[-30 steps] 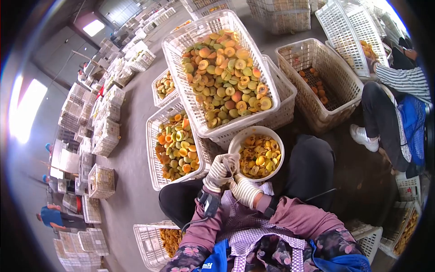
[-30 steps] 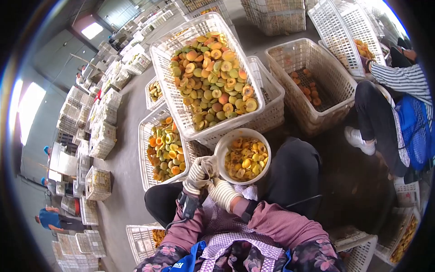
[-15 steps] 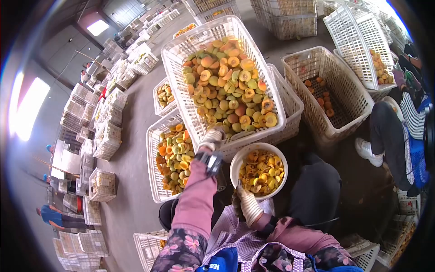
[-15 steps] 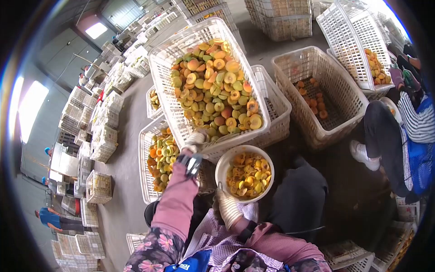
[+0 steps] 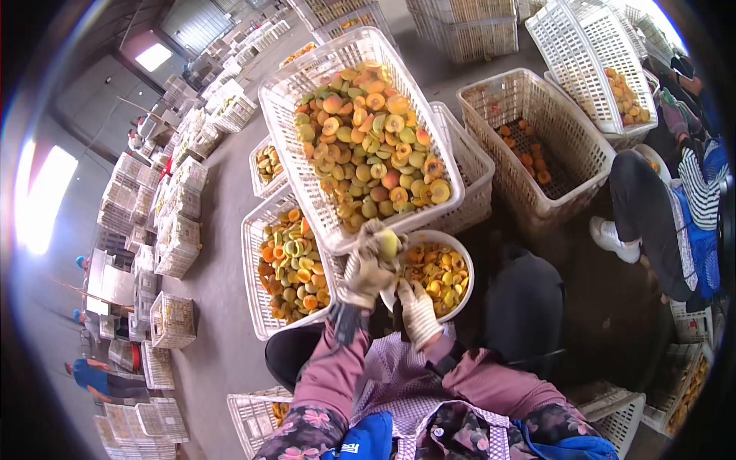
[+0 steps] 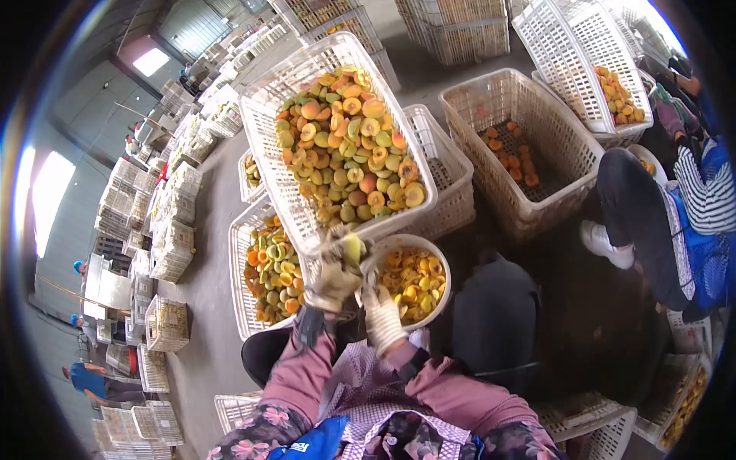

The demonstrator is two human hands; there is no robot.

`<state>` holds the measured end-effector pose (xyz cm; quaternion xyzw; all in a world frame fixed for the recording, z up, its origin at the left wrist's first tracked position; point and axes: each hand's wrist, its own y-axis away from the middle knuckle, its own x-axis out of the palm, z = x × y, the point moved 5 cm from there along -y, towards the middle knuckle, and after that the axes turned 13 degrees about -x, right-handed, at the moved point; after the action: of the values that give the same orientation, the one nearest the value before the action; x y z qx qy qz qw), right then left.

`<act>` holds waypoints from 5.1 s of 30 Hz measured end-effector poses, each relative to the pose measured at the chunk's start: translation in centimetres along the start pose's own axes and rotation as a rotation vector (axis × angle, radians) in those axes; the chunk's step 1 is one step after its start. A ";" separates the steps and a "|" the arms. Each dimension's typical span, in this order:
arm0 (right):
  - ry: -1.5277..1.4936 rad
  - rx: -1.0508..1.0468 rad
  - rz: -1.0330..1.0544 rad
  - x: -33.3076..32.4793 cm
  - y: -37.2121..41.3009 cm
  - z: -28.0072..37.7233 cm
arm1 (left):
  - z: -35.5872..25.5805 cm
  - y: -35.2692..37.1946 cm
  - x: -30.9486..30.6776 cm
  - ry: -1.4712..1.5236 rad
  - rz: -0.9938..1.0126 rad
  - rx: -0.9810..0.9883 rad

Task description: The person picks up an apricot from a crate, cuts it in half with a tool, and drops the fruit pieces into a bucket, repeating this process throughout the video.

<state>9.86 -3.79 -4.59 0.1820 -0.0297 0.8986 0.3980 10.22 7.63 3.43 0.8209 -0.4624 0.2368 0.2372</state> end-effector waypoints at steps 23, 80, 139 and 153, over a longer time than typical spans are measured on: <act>0.175 0.002 0.458 1.2 3.9 1.8 | 3.1 8.3 -2.0 -0.266 -0.368 0.003; 0.440 -0.270 0.274 -0.1 1.5 -0.7 | 6.2 6.3 -2.5 0.042 -0.335 -0.062; -0.326 0.612 0.430 2.1 7.4 3.6 | -3.9 8.0 -0.2 0.807 -0.233 0.409; -0.060 0.453 0.113 1.2 3.6 -0.2 | -1.5 -12.5 -10.5 -2.000 -0.117 -0.587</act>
<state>6.44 -5.30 -4.05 0.2911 0.1507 0.8975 0.2950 16.01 21.06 -3.85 0.5737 -0.4469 -0.6844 -0.0526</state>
